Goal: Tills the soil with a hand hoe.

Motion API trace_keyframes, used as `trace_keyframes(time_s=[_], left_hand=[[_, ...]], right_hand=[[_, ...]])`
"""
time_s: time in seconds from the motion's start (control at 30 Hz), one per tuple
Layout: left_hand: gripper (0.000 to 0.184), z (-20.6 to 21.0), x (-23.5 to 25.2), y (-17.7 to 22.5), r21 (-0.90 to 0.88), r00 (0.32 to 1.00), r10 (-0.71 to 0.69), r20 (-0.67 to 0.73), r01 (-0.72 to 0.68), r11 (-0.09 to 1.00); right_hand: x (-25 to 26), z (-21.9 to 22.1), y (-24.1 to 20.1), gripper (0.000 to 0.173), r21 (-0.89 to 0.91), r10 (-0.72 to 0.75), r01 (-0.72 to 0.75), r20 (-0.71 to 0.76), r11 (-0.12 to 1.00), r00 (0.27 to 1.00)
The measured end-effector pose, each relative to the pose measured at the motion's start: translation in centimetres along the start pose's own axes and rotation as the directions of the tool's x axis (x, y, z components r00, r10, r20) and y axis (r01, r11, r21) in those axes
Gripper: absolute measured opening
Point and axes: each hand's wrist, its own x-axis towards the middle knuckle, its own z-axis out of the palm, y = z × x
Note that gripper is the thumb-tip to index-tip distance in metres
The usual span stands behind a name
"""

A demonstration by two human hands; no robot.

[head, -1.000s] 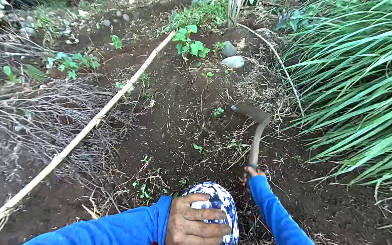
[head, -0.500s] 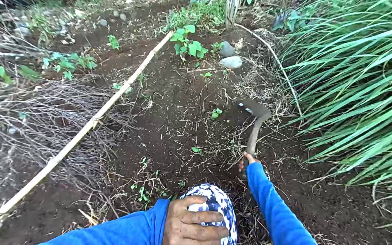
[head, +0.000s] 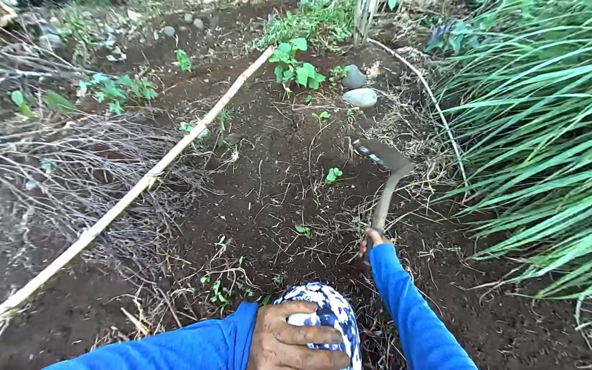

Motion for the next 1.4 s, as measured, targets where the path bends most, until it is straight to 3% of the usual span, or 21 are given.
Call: trace_keyframes(time_s=[0.07,0.1,0.17,0.23,0.33,0.47,0.53,0.63,0.7,0.8,0.93,1.0,1.1,1.17,1.2,1.27,1.33,1.4], left_hand=[[0.037,0.0,0.0,0.0,0.003,1.000,0.006,0.001,-0.006,1.000],[0.037,0.0,0.1,0.0,0.008,1.000,0.014,0.006,-0.014,1.000],[0.037,0.0,0.2,0.1,0.022,1.000,0.024,0.008,-0.025,0.999],[0.037,-0.1,0.4,0.0,0.025,0.999,0.037,-0.002,-0.037,0.999],[0.038,0.0,0.2,-0.1,0.014,0.999,0.041,-0.005,-0.041,0.999],[0.037,0.2,0.4,0.0,0.000,0.999,0.052,0.000,-0.052,0.999],[0.037,0.3,0.4,0.1,0.000,0.999,0.052,-0.010,-0.052,0.999],[0.037,0.2,0.3,0.3,0.007,0.999,0.049,-0.015,-0.049,0.999],[0.037,0.3,0.4,0.4,0.006,0.999,0.050,-0.020,-0.050,0.999],[0.037,0.4,0.6,0.1,0.000,0.998,0.065,-0.023,-0.065,0.998],[0.039,0.0,0.2,0.1,-0.019,0.999,0.052,-0.001,-0.052,0.998],[0.040,0.0,-0.2,-0.1,-0.018,0.999,0.044,0.004,-0.043,0.999],[0.041,0.1,-0.3,-0.1,-0.012,0.999,0.039,-0.005,-0.039,0.999],[0.041,0.0,-0.1,-0.1,-0.016,0.999,0.045,0.003,-0.045,0.999],[0.040,0.0,0.1,-0.1,-0.019,0.999,0.045,0.006,-0.045,0.999],[0.036,0.2,0.5,0.0,-0.018,0.999,0.051,0.001,-0.051,0.999],[0.036,0.3,0.9,-0.1,-0.001,0.998,0.064,0.003,-0.064,0.998],[0.036,0.6,0.8,0.1,0.002,0.998,0.058,0.000,-0.058,0.998]], right_hand=[[1.5,2.7,-1.0,0.029,0.225,-0.011,0.010,0.004,0.974,1.000],[1.7,4.1,-0.4,0.029,0.247,0.027,-0.029,0.012,0.969,1.000],[-0.5,5.6,3.6,0.029,-0.001,0.119,-0.119,0.047,0.993,0.992],[-3.6,3.9,7.9,0.037,-0.349,0.193,-0.143,0.110,0.926,0.975],[-5.9,-0.6,8.9,0.036,-0.455,0.212,-0.134,0.125,0.880,0.969],[-5.1,-4.3,5.0,0.029,-0.299,0.096,-0.077,0.048,0.951,0.994],[-3.8,-3.5,2.0,0.026,-0.076,0.015,-0.016,-0.016,0.997,1.000],[-1.1,-0.3,0.3,0.031,0.247,-0.002,0.015,-0.051,0.969,0.999],[-1.7,1.5,3.8,0.030,0.187,0.091,-0.085,-0.022,0.979,0.996],[-5.2,1.7,9.0,0.028,-0.127,0.247,-0.245,0.004,0.961,0.969],[-4.5,-3.1,6.3,0.028,-0.185,0.180,-0.176,0.003,0.967,0.984],[-3.5,-4.7,3.2,0.028,-0.095,0.069,-0.072,-0.030,0.993,0.997],[-0.6,-4.2,-0.7,0.033,0.234,-0.122,0.151,-0.134,0.960,0.983],[0.3,-1.7,-2.1,0.034,0.396,-0.135,0.197,-0.178,0.897,0.975],[-0.2,0.1,-1.3,0.034,0.394,-0.089,0.153,-0.176,0.906,0.980],[-3.1,3.2,3.8,0.034,0.185,0.059,-0.037,-0.119,0.982,0.991],[-5.5,3.7,9.3,0.031,-0.049,0.190,-0.191,-0.024,0.980,0.982],[-6.0,1.4,9.7,0.028,-0.145,0.249,-0.244,0.021,0.959,0.968]])
